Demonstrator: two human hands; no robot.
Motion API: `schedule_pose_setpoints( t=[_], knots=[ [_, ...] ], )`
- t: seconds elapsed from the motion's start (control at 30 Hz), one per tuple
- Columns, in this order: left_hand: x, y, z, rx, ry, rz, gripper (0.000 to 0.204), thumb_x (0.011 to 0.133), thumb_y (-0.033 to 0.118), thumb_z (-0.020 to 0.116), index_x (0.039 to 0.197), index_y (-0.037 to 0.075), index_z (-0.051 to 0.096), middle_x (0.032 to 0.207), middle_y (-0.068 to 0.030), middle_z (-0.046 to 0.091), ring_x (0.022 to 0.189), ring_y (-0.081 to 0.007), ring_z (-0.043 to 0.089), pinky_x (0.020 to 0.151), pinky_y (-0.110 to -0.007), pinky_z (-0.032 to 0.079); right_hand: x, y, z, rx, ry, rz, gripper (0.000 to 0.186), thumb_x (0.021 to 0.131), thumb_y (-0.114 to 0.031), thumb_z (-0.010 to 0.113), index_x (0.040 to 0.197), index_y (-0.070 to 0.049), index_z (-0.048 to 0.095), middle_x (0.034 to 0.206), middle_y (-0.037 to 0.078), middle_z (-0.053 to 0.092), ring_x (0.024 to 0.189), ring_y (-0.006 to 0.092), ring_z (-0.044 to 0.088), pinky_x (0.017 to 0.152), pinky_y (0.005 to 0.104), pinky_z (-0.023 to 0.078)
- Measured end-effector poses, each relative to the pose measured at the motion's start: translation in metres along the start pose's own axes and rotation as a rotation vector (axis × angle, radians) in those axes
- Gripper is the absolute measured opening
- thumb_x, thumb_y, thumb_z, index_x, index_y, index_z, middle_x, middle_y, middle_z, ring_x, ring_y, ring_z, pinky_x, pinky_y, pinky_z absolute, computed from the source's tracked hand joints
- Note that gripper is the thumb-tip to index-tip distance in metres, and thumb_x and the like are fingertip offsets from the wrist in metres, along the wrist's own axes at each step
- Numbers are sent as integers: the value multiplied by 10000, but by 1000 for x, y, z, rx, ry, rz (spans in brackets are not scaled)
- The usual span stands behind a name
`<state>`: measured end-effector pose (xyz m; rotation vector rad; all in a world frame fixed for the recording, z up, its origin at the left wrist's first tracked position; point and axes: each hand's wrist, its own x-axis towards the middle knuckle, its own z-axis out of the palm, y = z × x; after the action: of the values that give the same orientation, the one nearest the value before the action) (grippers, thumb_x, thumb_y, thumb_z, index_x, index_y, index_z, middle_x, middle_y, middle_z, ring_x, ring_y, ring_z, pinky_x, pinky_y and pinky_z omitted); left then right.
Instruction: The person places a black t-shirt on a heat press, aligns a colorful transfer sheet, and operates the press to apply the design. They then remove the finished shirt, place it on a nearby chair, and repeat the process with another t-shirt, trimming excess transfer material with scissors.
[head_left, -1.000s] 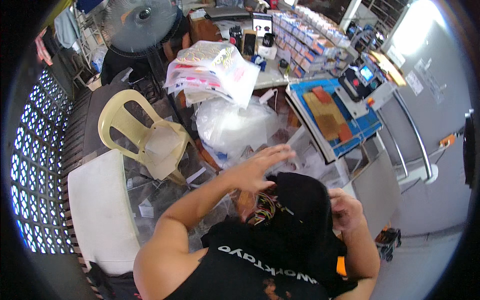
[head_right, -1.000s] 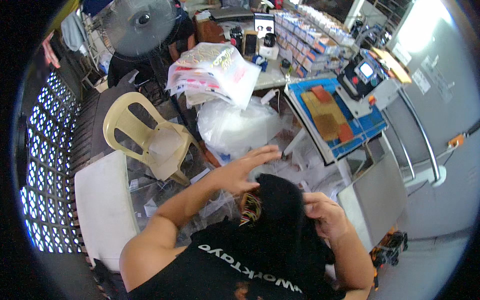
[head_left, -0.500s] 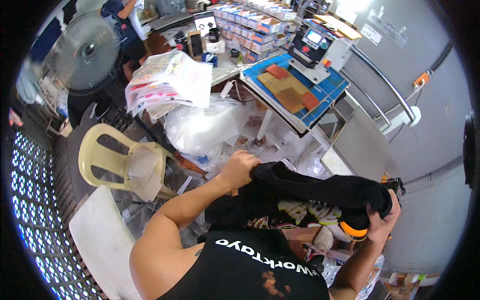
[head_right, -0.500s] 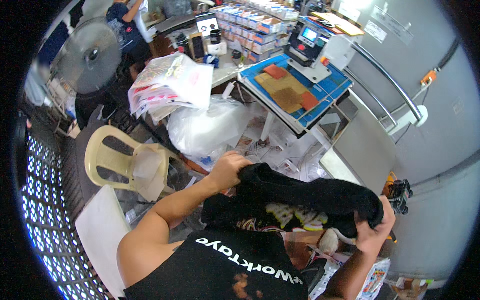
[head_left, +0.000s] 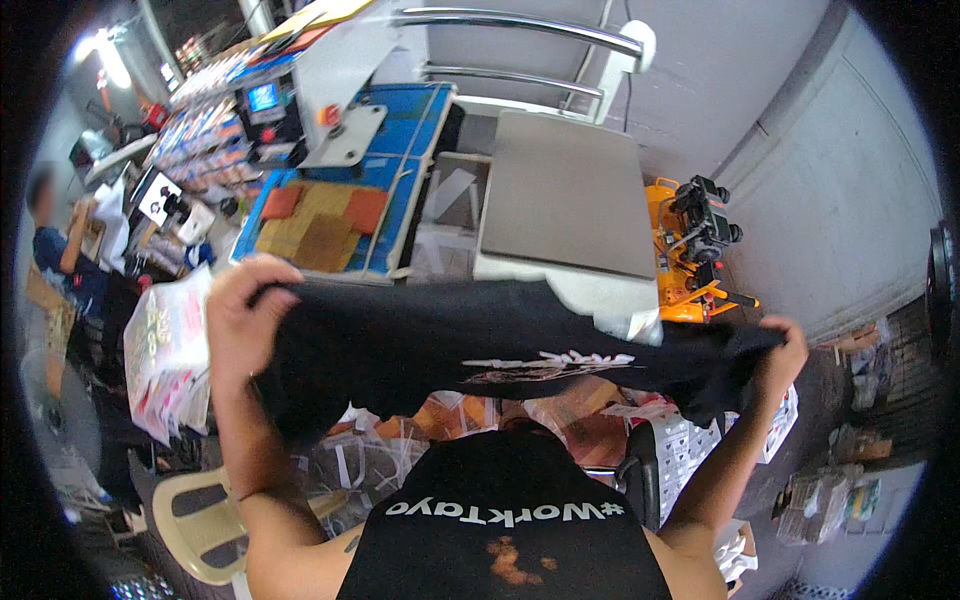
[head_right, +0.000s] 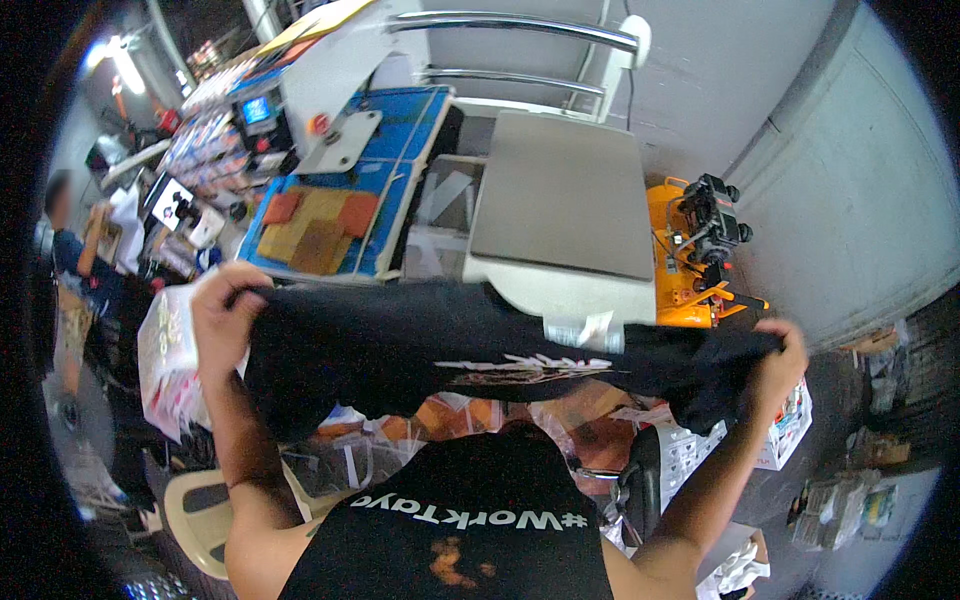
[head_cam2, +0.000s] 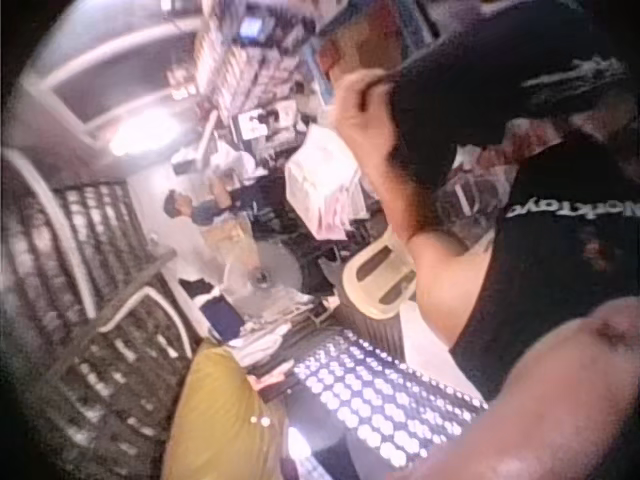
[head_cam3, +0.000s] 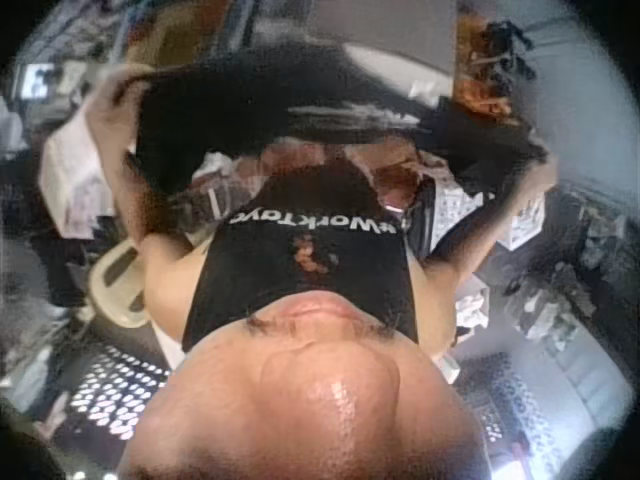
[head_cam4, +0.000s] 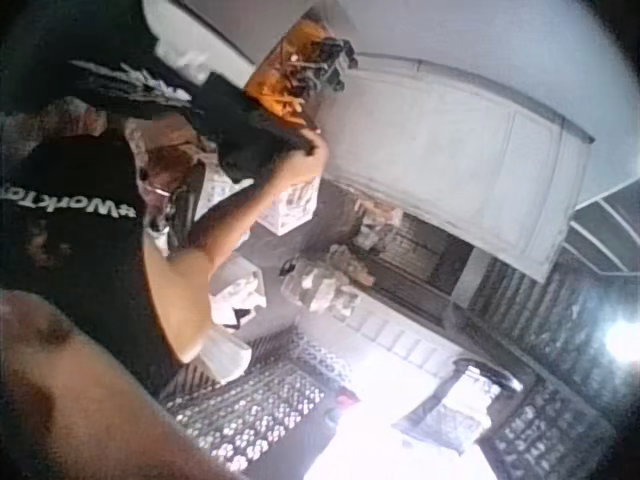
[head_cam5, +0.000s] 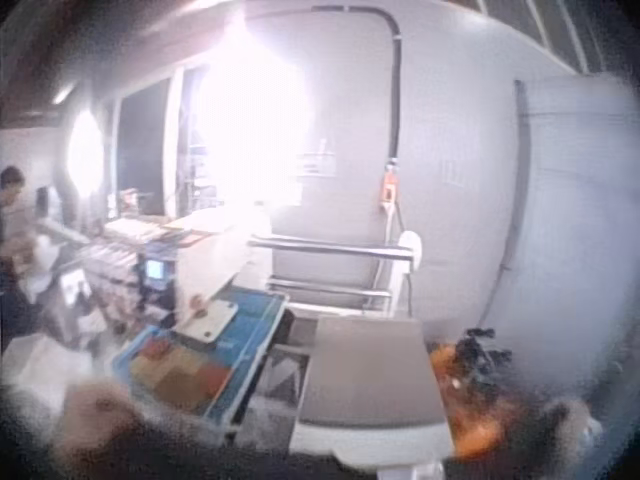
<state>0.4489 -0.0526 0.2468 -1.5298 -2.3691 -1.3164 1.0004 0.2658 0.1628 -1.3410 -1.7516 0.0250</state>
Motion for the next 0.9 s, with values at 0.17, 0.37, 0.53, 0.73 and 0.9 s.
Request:
schedule_pose_setpoints(
  t=[0.17, 0.37, 0.53, 0.73, 0.9],
  knots=[
    [223, 15, 74, 225, 152, 377, 247, 941, 175, 692, 1099, -3, 756, 998, -127, 762, 923, -196, 705, 898, -296, 515, 223, 14, 62, -17, -39, -16, 250, 803, -138, 589, 981, 29, 642, 887, 169, 669, 847, 236, 607, 810, 365, 487],
    [459, -25, 221, 421, -27, 111, 318, 898, 297, 749, 1090, 44, 770, 1037, -173, 754, 1021, -338, 707, 917, -398, 528, 414, 31, 259, 105, -375, 255, 283, 852, -179, 683, 1051, 4, 763, 944, 113, 748, 856, 221, 678, 787, 369, 514],
    [536, -93, 367, 704, 119, -80, 207, 901, 282, 750, 1036, 132, 795, 1227, -208, 642, 1094, -385, 680, 936, -481, 544, 447, 61, 405, -382, -442, 308, 366, 853, -223, 621, 1185, -206, 775, 1287, 141, 703, 1239, 349, 642, 1031, 443, 514],
    [521, -161, 460, -241, 23, -584, 330, 1007, 161, 617, 1218, -92, 613, 1078, -183, 733, 823, -266, 772, 579, -332, 591, 387, 104, 468, 492, -275, 880, 366, 934, -41, 528, 1284, -6, 630, 1045, 179, 700, 920, 280, 730, 705, 410, 619],
    [489, -196, 490, -370, 68, -463, 348, 980, 134, 662, 1253, -75, 612, 1070, -160, 715, 837, -231, 735, 685, -350, 574, 359, 120, 488, 466, -195, 858, 435, 898, -129, 631, 1315, -8, 645, 1212, 215, 688, 1011, 304, 727, 781, 391, 626]
  ],
)
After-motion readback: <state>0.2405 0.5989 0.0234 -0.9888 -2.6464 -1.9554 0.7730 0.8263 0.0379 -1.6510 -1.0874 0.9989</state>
